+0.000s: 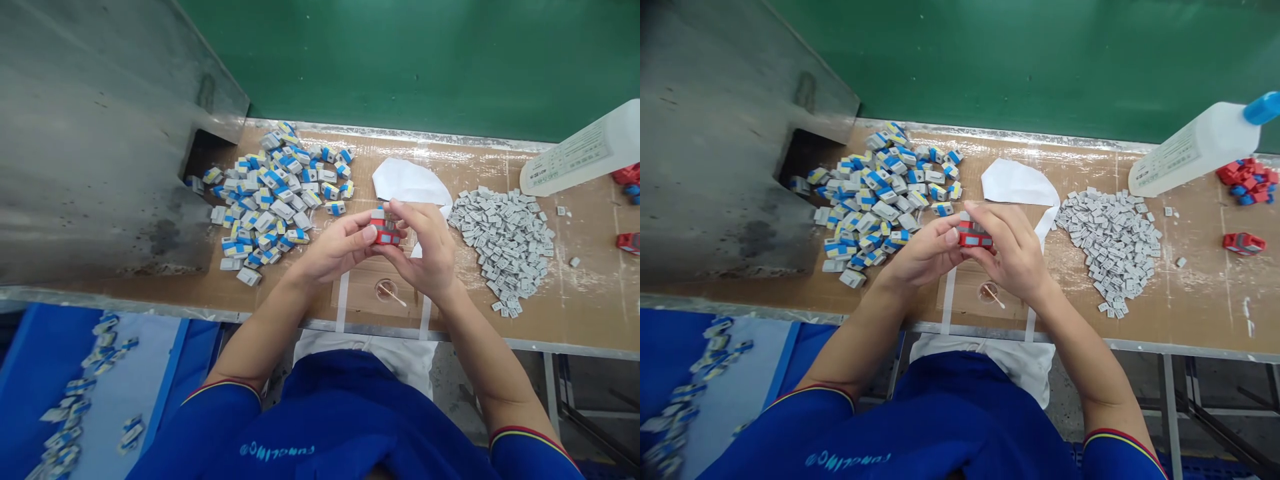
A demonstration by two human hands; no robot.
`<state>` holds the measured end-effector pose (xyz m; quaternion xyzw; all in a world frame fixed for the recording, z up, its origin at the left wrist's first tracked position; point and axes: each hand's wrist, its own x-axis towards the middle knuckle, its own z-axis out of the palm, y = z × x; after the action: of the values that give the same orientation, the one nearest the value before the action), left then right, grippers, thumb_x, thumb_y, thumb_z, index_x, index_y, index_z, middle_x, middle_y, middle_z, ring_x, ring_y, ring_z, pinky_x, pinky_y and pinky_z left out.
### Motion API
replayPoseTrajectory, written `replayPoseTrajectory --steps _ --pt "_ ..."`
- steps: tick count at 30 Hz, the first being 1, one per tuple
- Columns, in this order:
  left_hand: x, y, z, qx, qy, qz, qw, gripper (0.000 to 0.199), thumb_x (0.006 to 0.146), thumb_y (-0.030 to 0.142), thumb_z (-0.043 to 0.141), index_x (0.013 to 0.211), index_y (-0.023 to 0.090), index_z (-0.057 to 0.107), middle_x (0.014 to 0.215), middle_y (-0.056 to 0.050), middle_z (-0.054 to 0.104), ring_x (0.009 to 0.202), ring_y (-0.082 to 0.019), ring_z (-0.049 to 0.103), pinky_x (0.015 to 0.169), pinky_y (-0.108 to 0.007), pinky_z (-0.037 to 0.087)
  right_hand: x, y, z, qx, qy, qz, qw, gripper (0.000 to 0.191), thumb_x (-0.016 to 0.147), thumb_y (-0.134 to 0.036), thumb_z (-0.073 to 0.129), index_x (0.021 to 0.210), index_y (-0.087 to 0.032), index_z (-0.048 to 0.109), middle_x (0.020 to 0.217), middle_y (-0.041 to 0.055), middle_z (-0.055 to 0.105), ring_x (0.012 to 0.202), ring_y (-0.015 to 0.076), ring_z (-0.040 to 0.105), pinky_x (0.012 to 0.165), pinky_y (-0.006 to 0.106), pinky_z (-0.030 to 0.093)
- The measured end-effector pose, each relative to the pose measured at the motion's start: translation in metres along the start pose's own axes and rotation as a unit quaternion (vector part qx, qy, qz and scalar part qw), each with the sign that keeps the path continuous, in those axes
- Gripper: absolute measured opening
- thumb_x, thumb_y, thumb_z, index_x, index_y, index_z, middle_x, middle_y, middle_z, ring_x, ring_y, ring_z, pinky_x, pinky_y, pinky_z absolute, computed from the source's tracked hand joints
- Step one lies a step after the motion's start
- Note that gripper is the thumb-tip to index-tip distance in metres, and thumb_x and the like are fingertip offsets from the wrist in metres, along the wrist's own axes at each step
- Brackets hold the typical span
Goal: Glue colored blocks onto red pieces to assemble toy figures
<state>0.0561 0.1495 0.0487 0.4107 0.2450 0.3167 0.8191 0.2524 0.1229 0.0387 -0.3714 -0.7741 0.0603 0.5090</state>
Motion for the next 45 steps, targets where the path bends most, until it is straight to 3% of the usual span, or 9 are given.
replayPoseTrajectory --steps 5,12,19,23,27,30,34,40,45 --pt "0.0 -0.001 -0.001 -0.021 -0.002 -0.016 1.0 0.058 0.089 0.067 0.086 0.124 0.021 0.081 0.123 -0.014 0.086 0.119 -0.03 0.084 0.099 -0.036 0.069 0.001 0.002 -0.002 -0.001 -0.001 0.025 1.0 0.061 0.104 -0.052 0.074 0.158 -0.03 0.056 0.127 0.0115 0.078 0.106 0.0288 0.076 0.088 0.05 0.071" --pt "0.0 -0.002 -0.004 -0.012 -0.004 -0.009 1.0 0.066 0.084 0.074 0.087 0.125 0.023 0.08 0.123 -0.014 0.087 0.12 -0.032 0.084 0.099 -0.039 0.071 0.005 0.004 -0.004 0.023 0.029 -0.001 0.999 0.066 0.105 -0.051 0.073 0.163 -0.031 0.05 0.125 0.0105 0.079 0.106 0.0286 0.077 0.088 0.048 0.069" --pt "0.011 0.027 -0.022 0.023 0.088 0.052 0.994 0.075 0.078 0.069 0.096 0.13 0.02 0.074 0.116 -0.012 0.085 0.114 -0.025 0.086 0.1 -0.027 0.067 -0.001 0.018 0.0 0.052 0.09 0.151 0.983 0.033 0.107 -0.04 0.065 0.136 -0.024 0.065 0.109 0.0071 0.078 0.09 0.0208 0.073 0.078 0.037 0.062" --pt "0.082 0.075 -0.057 0.179 0.184 0.139 0.956 0.072 0.073 0.048 0.102 0.131 0.022 0.068 0.112 -0.007 0.082 0.114 -0.023 0.082 0.103 -0.033 0.064 -0.007 0.033 0.013 0.065 -0.022 0.278 0.958 0.018 0.105 -0.035 0.06 0.112 -0.021 0.068 0.096 0.0059 0.077 0.08 0.0186 0.07 0.079 0.033 0.06" --pt "0.204 0.111 -0.091 0.434 0.31 0.134 0.835 0.057 0.081 0.02 0.09 0.132 0.017 0.063 0.11 -0.005 0.078 0.103 -0.017 0.075 0.106 -0.033 0.059 -0.015 0.043 0.028 0.056 -0.053 0.285 0.955 0.014 0.102 -0.027 0.058 0.097 -0.022 0.07 0.086 0.0043 0.074 0.075 0.0196 0.069 0.076 0.031 0.058" --pt "0.281 0.12 -0.106 0.478 0.334 0.118 0.804 0.062 0.083 0.008 0.082 0.14 0.01 0.059 0.125 -0.014 0.076 0.113 -0.021 0.072 0.114 -0.037 0.053 -0.023 0.05 0.037 0.045 -0.067 0.302 0.95 0.012 0.1 -0.021 0.059 0.101 -0.022 0.071 0.091 0.0064 0.076 0.082 0.0228 0.074 0.077 0.033 0.059" --pt "0.332 0.12 -0.116 0.51 0.362 0.111 0.772 0.072 0.081 0.005 0.084 0.146 0.009 0.054 0.143 -0.021 0.069 0.136 -0.027 0.062 0.125 -0.039 0.044 -0.031 0.061 0.045 0.023 -0.081 0.31 0.947 0.014 0.099 -0.017 0.061 0.105 -0.022 0.073 0.094 0.0075 0.077 0.085 0.0254 0.076 0.079 0.034 0.06" --pt "0.332 0.123 -0.104 0.547 0.33 0.066 0.767 0.08 0.083 0.008 0.085 0.154 0.011 0.048 0.139 -0.023 0.073 0.13 -0.029 0.068 0.118 -0.042 0.049 -0.034 0.071 0.048 -0.001 -0.077 0.288 0.955 0.02 0.097 -0.013 0.056 0.103 -0.023 0.073 0.094 0.0066 0.074 0.079 0.0235 0.073 0.074 0.033 0.057" --pt "0.279 0.141 -0.061 0.575 0.239 0.022 0.783 0.068 0.077 0.01 0.089 0.14 0.007 0.063 0.141 -0.027 0.073 0.125 -0.034 0.071 0.114 -0.043 0.053 -0.031 0.076 0.042 0.004 -0.067 0.266 0.962 0.024 0.094 -0.015 0.05 0.099 -0.022 0.072 0.097 0.0084 0.072 0.087 0.0242 0.072 0.081 0.035 0.058"
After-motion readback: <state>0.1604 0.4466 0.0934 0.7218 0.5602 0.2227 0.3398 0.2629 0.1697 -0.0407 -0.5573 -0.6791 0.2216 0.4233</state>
